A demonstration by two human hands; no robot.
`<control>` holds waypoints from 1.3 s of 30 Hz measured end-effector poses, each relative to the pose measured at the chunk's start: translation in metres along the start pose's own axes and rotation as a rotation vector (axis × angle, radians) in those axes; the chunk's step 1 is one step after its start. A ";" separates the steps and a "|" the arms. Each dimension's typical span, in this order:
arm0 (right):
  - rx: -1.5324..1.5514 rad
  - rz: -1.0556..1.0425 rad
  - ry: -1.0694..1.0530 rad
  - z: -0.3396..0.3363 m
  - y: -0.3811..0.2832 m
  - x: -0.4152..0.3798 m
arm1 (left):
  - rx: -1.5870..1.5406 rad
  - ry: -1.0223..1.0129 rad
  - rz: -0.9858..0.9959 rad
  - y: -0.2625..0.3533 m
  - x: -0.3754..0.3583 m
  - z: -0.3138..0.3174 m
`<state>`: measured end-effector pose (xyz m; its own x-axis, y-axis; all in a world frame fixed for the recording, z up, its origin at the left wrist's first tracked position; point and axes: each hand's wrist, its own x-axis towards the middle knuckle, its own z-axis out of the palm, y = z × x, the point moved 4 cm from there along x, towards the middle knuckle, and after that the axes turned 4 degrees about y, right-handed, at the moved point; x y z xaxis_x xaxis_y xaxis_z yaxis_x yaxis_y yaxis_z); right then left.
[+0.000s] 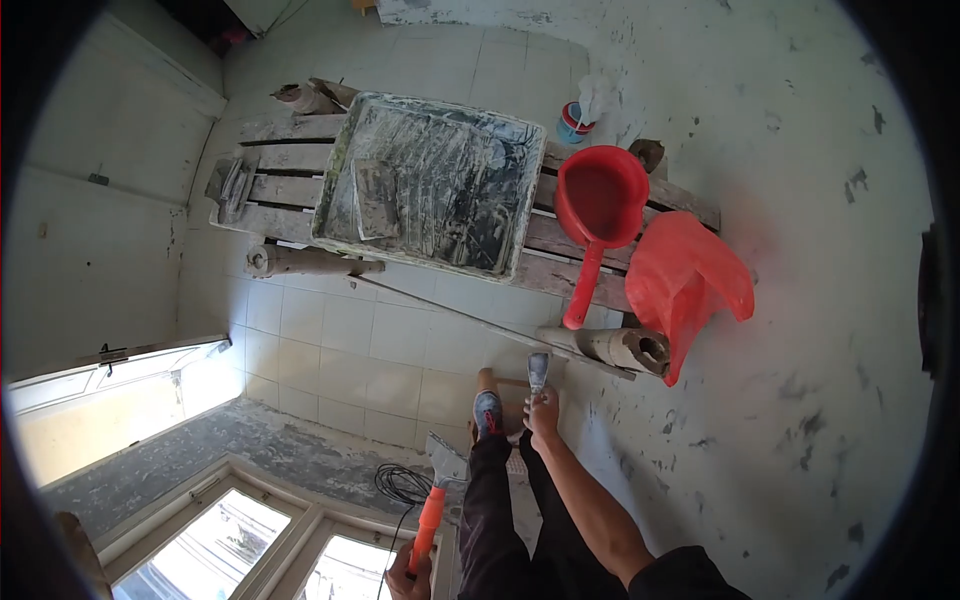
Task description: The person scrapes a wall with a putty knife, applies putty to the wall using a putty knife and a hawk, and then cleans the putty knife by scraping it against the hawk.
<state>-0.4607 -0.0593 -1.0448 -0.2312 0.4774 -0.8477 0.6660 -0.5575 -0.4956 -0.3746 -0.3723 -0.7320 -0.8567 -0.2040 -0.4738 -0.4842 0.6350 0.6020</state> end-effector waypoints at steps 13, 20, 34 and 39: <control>0.229 -0.260 -0.259 0.000 -0.122 -0.039 | -0.199 0.381 0.230 0.097 0.293 -0.087; 0.203 -0.151 -0.151 -0.015 -0.104 -0.024 | -0.007 0.481 0.465 0.140 0.494 -0.082; 0.187 0.230 -0.076 -0.160 0.065 -0.090 | 0.046 0.444 0.507 0.165 0.617 -0.028; 0.255 0.276 0.006 -0.159 0.064 -0.104 | 0.095 0.498 0.502 0.163 0.606 -0.025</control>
<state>-0.2813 -0.0367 -0.9588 -0.0628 0.2890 -0.9553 0.5045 -0.8166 -0.2802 -0.9768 -0.4106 -0.9051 -0.9626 -0.1716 0.2099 -0.0115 0.7993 0.6008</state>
